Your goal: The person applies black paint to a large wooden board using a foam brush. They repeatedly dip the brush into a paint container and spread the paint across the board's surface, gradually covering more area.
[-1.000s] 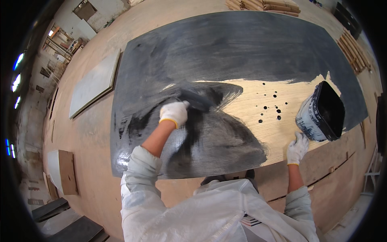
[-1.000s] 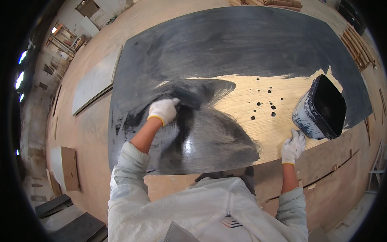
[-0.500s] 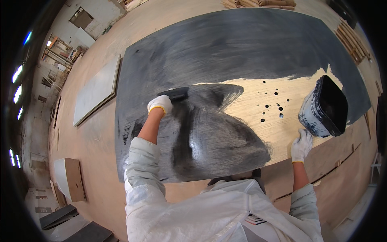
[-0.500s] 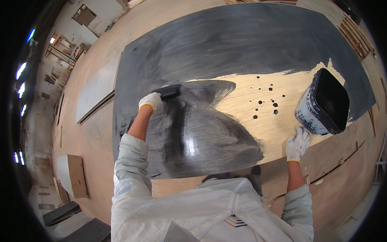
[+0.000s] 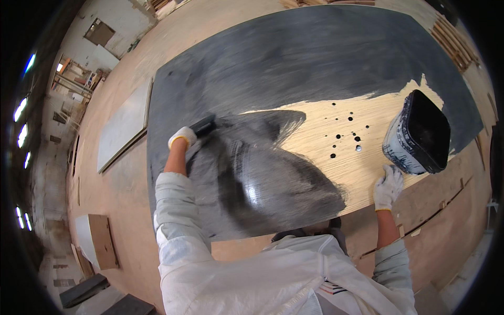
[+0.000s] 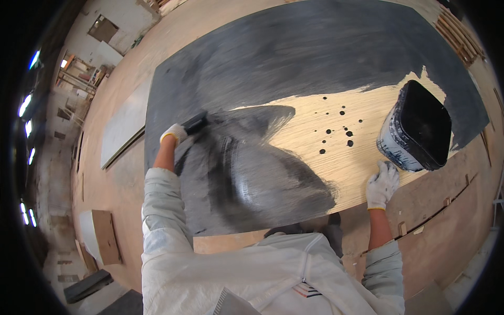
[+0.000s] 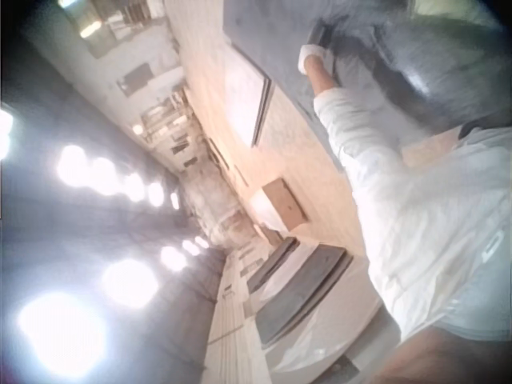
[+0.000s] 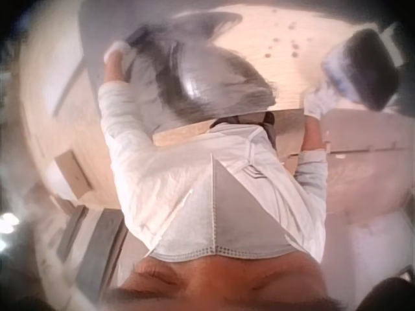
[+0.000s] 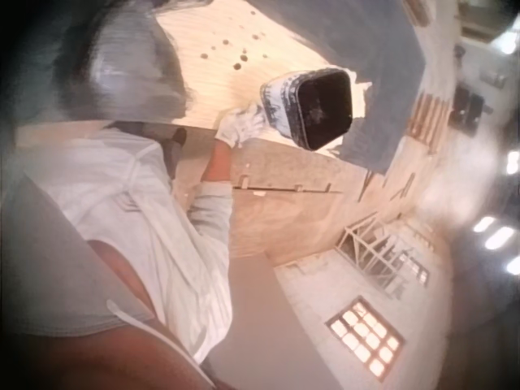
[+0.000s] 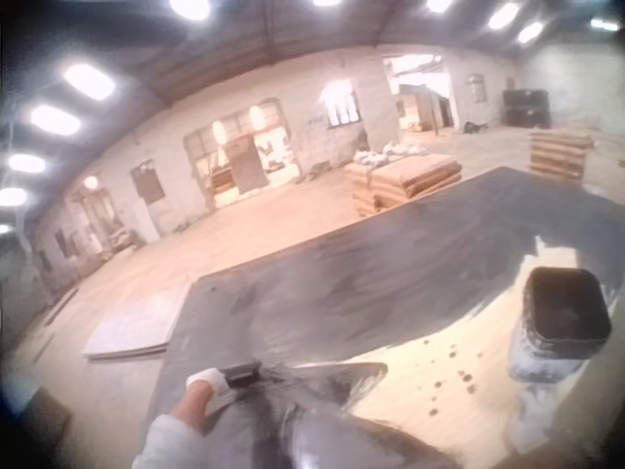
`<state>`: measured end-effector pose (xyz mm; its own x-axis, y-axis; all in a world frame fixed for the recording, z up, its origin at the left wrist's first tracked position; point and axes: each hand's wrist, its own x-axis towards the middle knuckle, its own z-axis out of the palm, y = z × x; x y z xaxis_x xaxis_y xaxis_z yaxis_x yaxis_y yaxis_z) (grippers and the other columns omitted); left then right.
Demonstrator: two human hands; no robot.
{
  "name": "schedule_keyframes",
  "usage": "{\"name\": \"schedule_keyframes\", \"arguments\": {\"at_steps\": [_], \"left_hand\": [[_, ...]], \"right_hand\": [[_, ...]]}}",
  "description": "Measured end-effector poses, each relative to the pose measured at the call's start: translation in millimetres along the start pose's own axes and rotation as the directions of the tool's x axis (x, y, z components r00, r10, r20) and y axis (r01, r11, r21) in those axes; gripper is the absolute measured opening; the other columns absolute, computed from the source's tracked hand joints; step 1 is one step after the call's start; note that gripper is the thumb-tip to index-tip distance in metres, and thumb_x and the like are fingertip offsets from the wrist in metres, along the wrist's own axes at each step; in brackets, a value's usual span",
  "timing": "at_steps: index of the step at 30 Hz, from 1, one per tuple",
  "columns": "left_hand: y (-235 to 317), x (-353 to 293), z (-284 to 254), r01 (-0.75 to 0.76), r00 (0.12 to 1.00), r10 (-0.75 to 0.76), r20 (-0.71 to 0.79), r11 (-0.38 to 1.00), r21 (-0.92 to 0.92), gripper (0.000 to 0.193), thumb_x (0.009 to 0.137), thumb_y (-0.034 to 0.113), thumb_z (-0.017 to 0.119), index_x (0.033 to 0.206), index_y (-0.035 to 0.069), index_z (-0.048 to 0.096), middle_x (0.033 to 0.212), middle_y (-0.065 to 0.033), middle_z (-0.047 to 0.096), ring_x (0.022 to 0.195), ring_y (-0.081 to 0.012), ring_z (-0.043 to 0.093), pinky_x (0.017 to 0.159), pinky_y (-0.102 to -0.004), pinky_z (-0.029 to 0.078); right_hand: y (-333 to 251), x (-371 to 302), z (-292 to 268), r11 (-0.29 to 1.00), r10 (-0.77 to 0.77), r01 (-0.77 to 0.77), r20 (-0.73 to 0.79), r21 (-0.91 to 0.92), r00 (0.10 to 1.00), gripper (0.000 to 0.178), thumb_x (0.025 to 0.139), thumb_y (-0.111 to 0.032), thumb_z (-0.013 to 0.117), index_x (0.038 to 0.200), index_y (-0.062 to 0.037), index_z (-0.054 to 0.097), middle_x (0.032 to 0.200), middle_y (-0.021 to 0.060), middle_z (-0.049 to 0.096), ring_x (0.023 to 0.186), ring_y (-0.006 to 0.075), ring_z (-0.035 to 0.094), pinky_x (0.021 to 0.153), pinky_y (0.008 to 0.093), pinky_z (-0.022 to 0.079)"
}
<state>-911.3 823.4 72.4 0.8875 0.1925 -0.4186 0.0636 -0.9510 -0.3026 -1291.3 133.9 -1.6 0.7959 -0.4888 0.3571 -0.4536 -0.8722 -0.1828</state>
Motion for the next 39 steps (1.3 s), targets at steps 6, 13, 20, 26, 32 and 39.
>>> {"name": "schedule_keyframes", "arguments": {"at_steps": [6, 13, 20, 26, 32, 39], "left_hand": [[-109.2, 29.8, 16.5, -0.401, 0.908, 0.233, 0.349, 0.726, 0.559, 0.034, 0.097, 0.034, 0.063, 0.118, 0.014, 0.082, 0.124, -0.0189, 0.076, 0.118, -0.0355, 0.073, 0.096, -0.0432, 0.058], [80.1, -65.3, -48.7, -0.277, 0.958, 0.282, -0.039, 0.954, 0.115, 0.041, 0.102, 0.033, 0.058, 0.126, 0.005, 0.075, 0.126, -0.0221, 0.075, 0.119, -0.0387, 0.072, 0.100, -0.0470, 0.057], [269.8, -186.1, -87.2, -0.316, 0.945, 0.303, -0.127, 0.943, -0.103, 0.044, 0.103, 0.021, 0.049, 0.142, 0.013, 0.066, 0.129, -0.0179, 0.075, 0.122, -0.0375, 0.072, 0.103, -0.0509, 0.056], [163.4, -114.2, -85.0, -0.197, 0.979, 0.193, -0.062, 0.977, -0.080, 0.041, 0.100, 0.028, 0.062, 0.137, 0.015, 0.072, 0.139, -0.0130, 0.072, 0.130, -0.0331, 0.068, 0.106, -0.0470, 0.055], [240.7, -166.8, -103.8, -0.340, 0.939, 0.341, -0.039, 0.940, 0.019, 0.045, 0.100, 0.032, 0.061, 0.140, 0.014, 0.070, 0.139, -0.0148, 0.071, 0.130, -0.0350, 0.067, 0.108, -0.0468, 0.054], [269.7, -119.5, -110.2, -0.444, 0.895, 0.445, -0.023, 0.895, 0.029, 0.037, 0.094, 0.022, 0.062, 0.124, 0.007, 0.078, 0.128, -0.0189, 0.075, 0.122, -0.0375, 0.072, 0.101, -0.0486, 0.057]], "right_hand": [[-0.8, 4.1, -9.5, 0.999, 0.046, -0.046, 0.004, 0.010, 0.999, 0.045, 0.085, -0.012, 0.066, 0.130, -0.0173, 0.067, 0.134, 0.0117, 0.060, 0.129, 0.0371, 0.053, 0.112, 0.0521, 0.041], [2.8, 1.8, -18.1, 0.996, 0.083, -0.082, 0.032, -0.048, 0.996, 0.047, 0.084, -0.011, 0.067, 0.131, -0.0174, 0.066, 0.136, 0.0123, 0.060, 0.132, 0.0368, 0.052, 0.113, 0.0524, 0.040], [0.7, -0.3, -5.4, 1.000, 0.018, -0.018, 0.015, 0.003, 1.000, 0.046, 0.085, -0.009, 0.066, 0.131, -0.0148, 0.065, 0.139, 0.0143, 0.059, 0.134, 0.0377, 0.052, 0.116, 0.0532, 0.038], [-8.5, 5.9, -7.6, 1.000, 0.008, -0.007, 0.070, -0.008, 0.998, 0.047, 0.084, -0.012, 0.067, 0.132, -0.0146, 0.065, 0.139, 0.0139, 0.059, 0.132, 0.0380, 0.052, 0.114, 0.0528, 0.040], [1.7, 4.7, -9.9, 0.998, 0.066, -0.065, 0.081, -0.014, 0.995, 0.049, 0.083, -0.014, 0.068, 0.132, -0.0172, 0.064, 0.136, 0.0128, 0.059, 0.129, 0.0383, 0.053, 0.111, 0.0528, 0.041], [1.4, 2.7, -7.9, 0.998, 0.054, -0.056, 0.058, 0.035, 0.997, 0.051, 0.082, -0.015, 0.072, 0.132, -0.0201, 0.065, 0.135, 0.0102, 0.059, 0.127, 0.0369, 0.053, 0.110, 0.0530, 0.042]]}}
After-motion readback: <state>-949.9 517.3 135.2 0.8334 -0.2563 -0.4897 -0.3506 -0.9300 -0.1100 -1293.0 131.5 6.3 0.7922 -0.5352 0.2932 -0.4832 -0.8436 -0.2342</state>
